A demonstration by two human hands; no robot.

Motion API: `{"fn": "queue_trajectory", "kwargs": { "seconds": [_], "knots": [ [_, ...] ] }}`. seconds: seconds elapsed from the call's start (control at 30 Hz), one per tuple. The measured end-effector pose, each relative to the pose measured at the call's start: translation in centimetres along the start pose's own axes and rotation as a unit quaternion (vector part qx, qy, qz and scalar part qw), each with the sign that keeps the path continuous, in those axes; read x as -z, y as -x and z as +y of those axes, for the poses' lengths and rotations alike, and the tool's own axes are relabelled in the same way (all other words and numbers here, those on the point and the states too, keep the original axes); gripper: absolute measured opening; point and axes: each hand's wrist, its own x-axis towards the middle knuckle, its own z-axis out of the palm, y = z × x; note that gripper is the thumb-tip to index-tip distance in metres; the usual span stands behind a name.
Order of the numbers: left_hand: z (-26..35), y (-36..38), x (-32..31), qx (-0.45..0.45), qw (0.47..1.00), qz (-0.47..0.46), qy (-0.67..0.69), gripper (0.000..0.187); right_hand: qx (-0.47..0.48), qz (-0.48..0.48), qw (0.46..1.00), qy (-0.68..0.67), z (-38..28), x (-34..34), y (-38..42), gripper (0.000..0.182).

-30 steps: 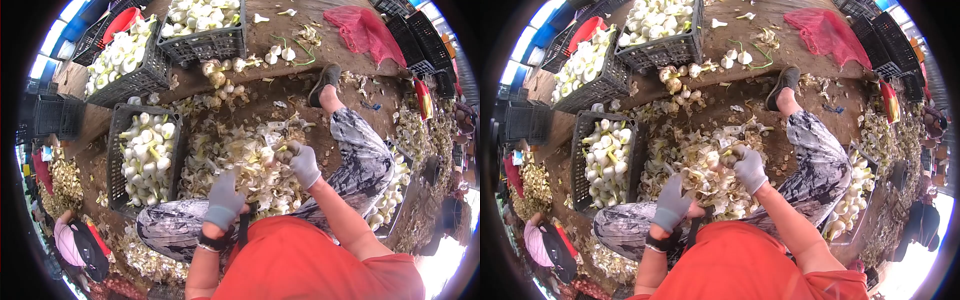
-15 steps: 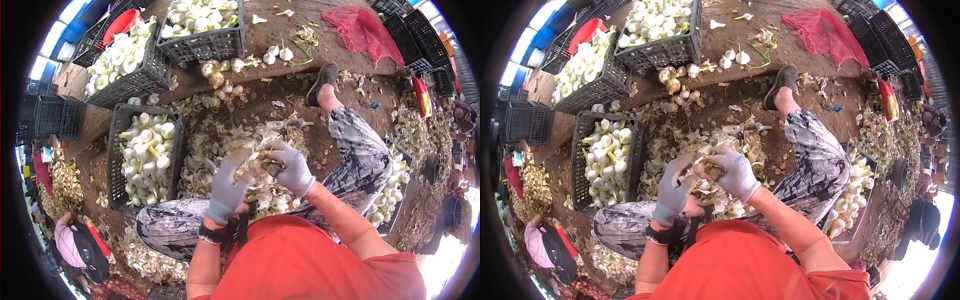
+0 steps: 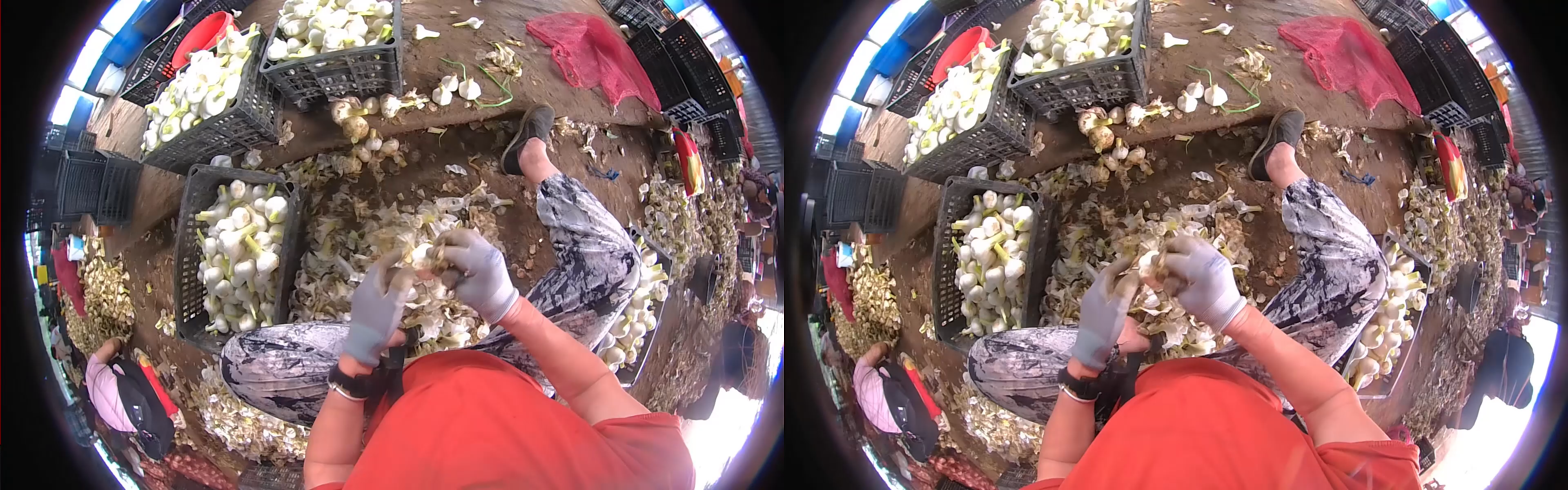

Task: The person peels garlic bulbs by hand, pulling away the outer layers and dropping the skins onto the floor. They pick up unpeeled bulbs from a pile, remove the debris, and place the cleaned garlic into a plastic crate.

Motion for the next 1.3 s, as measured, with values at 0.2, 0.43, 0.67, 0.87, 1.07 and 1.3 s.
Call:
{"fn": "queue_trajectory", "kwargs": {
  "seconds": [0.2, 0.43, 0.67, 0.87, 1.07, 1.3],
  "knots": [
    [-1.1, -0.1, -0.3, 0.122, 0.989, -0.062, 0.052, 0.040, 0.071, -0.033, 0.994, 0.076, -1.0, -0.1, 0.5, 0.032],
    [0.7, -0.1, 2.3, -0.173, 0.965, -0.113, -0.164, 0.030, -0.039, -0.007, 0.997, -0.060, -0.2, -0.1, 0.6, 0.025],
    [-0.3, 1.4, 3.0, -0.231, 0.931, -0.118, -0.256, 0.012, -0.408, 0.048, 0.792, -0.452, 2.4, -1.1, 1.3, 0.016],
    [-2.1, 2.1, 3.7, -0.183, 0.887, 0.027, -0.422, 0.018, -0.455, 0.116, 0.642, -0.606, 2.8, -2.0, 2.0, 0.036],
    [0.8, 1.8, 0.6, -0.051, 0.988, -0.046, -0.139, 0.022, -0.372, -0.001, 0.665, -0.647, 1.9, -2.5, 2.5, 0.030],
    [0.2, 3.1, 1.7, 0.037, 0.974, -0.021, 0.223, 0.023, -0.323, -0.027, 0.438, -0.838, 2.1, -3.3, 3.1, 0.039]
  ]
}}
